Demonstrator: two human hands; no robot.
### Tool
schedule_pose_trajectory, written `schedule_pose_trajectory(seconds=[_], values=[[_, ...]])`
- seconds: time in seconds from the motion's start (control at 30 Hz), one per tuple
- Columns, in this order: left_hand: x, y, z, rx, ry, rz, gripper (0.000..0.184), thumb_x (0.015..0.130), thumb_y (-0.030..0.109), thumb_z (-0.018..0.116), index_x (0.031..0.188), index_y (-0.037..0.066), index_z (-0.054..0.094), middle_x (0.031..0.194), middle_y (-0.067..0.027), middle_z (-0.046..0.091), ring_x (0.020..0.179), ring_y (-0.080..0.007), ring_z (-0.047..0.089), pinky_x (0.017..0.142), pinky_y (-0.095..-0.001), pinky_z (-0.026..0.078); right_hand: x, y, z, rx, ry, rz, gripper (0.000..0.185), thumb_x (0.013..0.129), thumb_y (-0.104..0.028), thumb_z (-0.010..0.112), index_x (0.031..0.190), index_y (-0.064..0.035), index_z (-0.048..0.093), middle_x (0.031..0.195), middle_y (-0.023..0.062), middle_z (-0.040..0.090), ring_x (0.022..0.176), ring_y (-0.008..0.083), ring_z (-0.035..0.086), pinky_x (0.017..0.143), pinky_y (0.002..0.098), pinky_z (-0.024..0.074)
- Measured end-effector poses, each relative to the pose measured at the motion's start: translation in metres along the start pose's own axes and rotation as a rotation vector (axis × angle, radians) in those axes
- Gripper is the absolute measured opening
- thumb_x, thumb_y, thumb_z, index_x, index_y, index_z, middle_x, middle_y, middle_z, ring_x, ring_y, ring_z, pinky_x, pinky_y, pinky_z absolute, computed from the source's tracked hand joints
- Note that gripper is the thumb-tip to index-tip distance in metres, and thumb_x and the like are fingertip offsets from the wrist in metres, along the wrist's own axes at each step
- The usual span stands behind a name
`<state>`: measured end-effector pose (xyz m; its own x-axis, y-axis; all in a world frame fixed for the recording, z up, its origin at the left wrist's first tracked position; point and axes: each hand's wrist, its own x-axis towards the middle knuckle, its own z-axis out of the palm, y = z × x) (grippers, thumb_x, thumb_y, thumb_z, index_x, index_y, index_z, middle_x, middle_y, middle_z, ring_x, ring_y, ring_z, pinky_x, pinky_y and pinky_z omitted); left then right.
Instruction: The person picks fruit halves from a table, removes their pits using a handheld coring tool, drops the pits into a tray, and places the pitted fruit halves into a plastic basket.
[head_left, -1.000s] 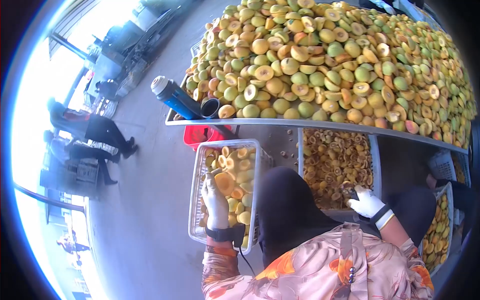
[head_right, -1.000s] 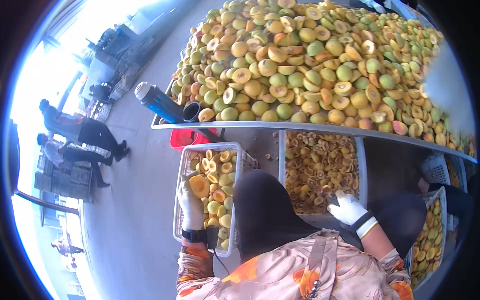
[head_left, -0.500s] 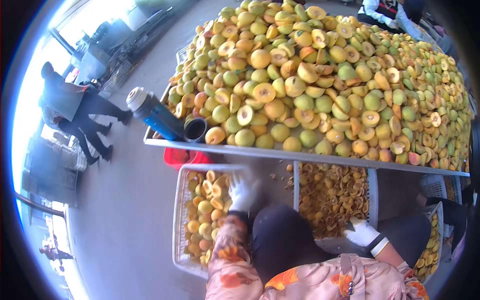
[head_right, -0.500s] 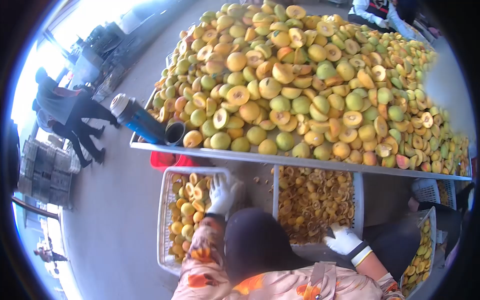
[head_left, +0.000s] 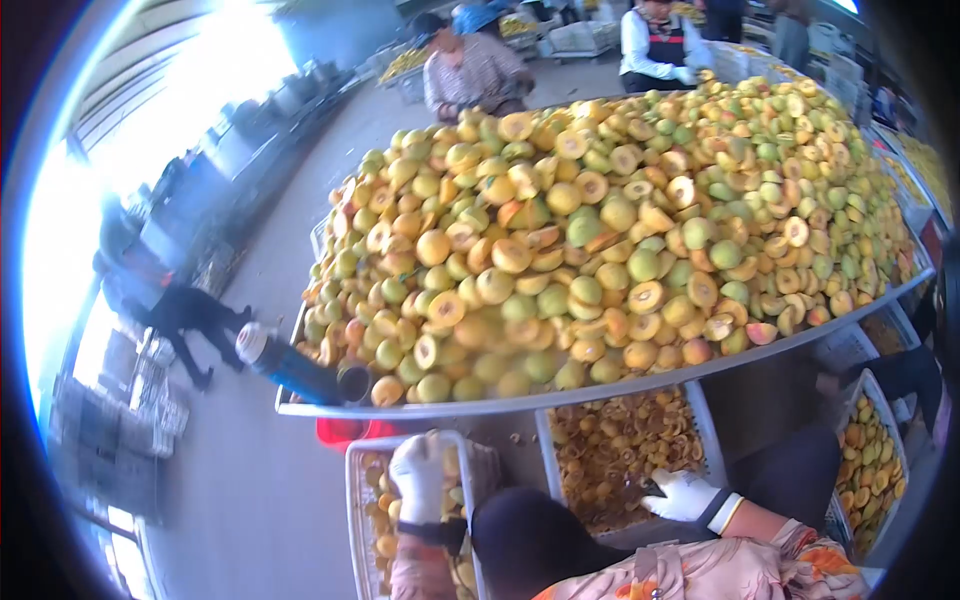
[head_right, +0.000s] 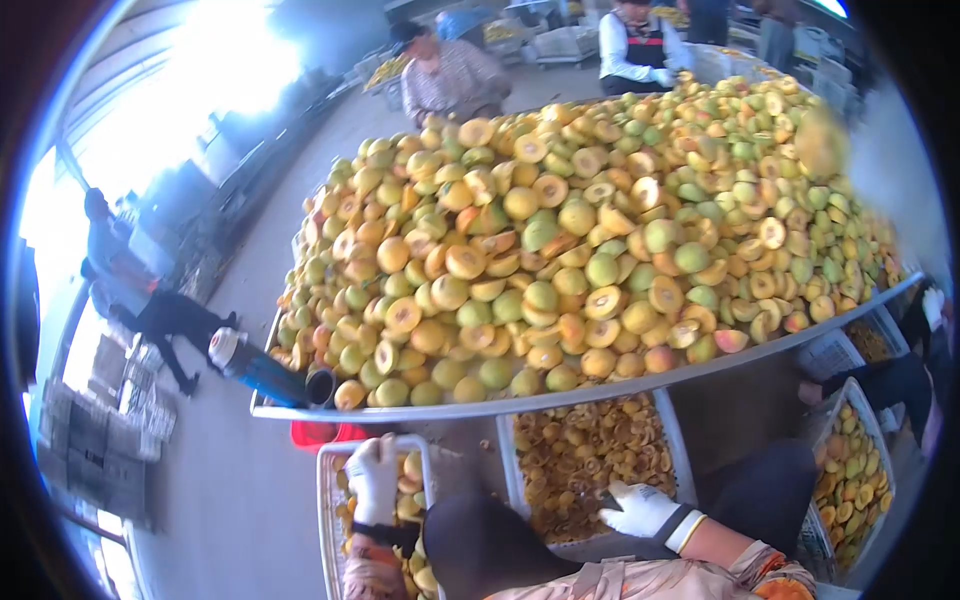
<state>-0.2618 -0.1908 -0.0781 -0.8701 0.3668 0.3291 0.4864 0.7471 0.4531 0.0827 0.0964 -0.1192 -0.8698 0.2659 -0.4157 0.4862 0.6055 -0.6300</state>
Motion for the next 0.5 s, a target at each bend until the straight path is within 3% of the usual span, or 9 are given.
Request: schedule_pose_trajectory(seconds=[0.07,0.13,0.2,0.27,0.3,0.4,0.5], values=[[0.036,0.036,-0.018,-0.214,0.172,0.093,0.022,0.092,0.020,0.068,0.083,0.000,0.069,0.074,-0.0168,0.065,0.067,-0.0338,0.064,0.067,-0.0454,0.050,-0.002,-0.009,-0.005,0.061,0.204,-0.074,0.043,0.092,-0.042,0.063,0.107,-0.0015,0.059,0.091,0.0264,0.069,0.087,0.0467,0.067,0.077,0.0531,0.0519],[0.089,0.048,-0.007,-0.101,0.103,0.108,0.027,0.087,0.022,0.074,0.103,0.000,0.070,0.093,-0.0176,0.067,0.085,-0.0344,0.065,0.076,-0.0451,0.051,-0.003,-0.006,-0.005,0.136,0.359,-0.183,0.037,0.092,-0.039,0.063,0.106,-0.0046,0.058,0.087,0.0240,0.068,0.082,0.0445,0.067,0.072,0.0528,0.0511],[0.138,0.061,0.022,-0.004,0.116,0.083,0.045,0.087,0.029,0.076,0.119,0.000,0.065,0.106,-0.0209,0.065,0.096,-0.0370,0.065,0.081,-0.0459,0.051,-0.001,0.013,-0.003,0.049,0.188,-0.140,0.040,0.092,-0.041,0.061,0.110,-0.0056,0.060,0.085,0.0237,0.069,0.083,0.0435,0.069,0.070,0.0512,0.0532],[0.167,0.083,0.034,0.129,0.033,0.032,0.058,0.085,0.034,0.078,0.126,-0.004,0.062,0.110,-0.0214,0.066,0.100,-0.0379,0.064,0.087,-0.0463,0.051,0.005,0.033,0.012,-0.081,-0.059,0.080,0.040,0.093,-0.041,0.056,0.115,-0.0077,0.059,0.087,0.0219,0.071,0.083,0.0411,0.070,0.073,0.0511,0.0535],[0.176,0.094,0.034,0.131,-0.055,-0.014,0.064,0.082,0.038,0.080,0.129,-0.003,0.061,0.114,-0.0235,0.065,0.105,-0.0409,0.064,0.093,-0.0476,0.050,-0.001,0.025,0.006,-0.028,-0.083,0.089,0.040,0.094,-0.039,0.054,0.121,-0.0091,0.058,0.092,0.0220,0.072,0.085,0.0400,0.071,0.076,0.0517,0.0534],[0.185,0.096,0.051,0.138,0.016,0.106,0.069,0.079,0.038,0.082,0.130,-0.003,0.060,0.116,-0.0246,0.065,0.108,-0.0414,0.063,0.096,-0.0473,0.050,-0.003,0.010,-0.005,0.019,0.020,0.011,0.041,0.095,-0.040,0.053,0.118,-0.0069,0.059,0.095,0.0231,0.072,0.088,0.0406,0.071,0.078,0.0512,0.0534],[0.190,0.097,0.051,0.008,-0.077,-0.040,0.074,0.072,0.032,0.087,0.132,0.001,0.058,0.124,-0.0214,0.062,0.114,-0.0394,0.060,0.098,-0.0453,0.049,-0.011,-0.002,-0.035,0.168,-0.069,0.102,0.040,0.095,-0.042,0.056,0.112,-0.0063,0.060,0.091,0.0219,0.071,0.086,0.0411,0.070,0.077,0.0506,0.0532]])
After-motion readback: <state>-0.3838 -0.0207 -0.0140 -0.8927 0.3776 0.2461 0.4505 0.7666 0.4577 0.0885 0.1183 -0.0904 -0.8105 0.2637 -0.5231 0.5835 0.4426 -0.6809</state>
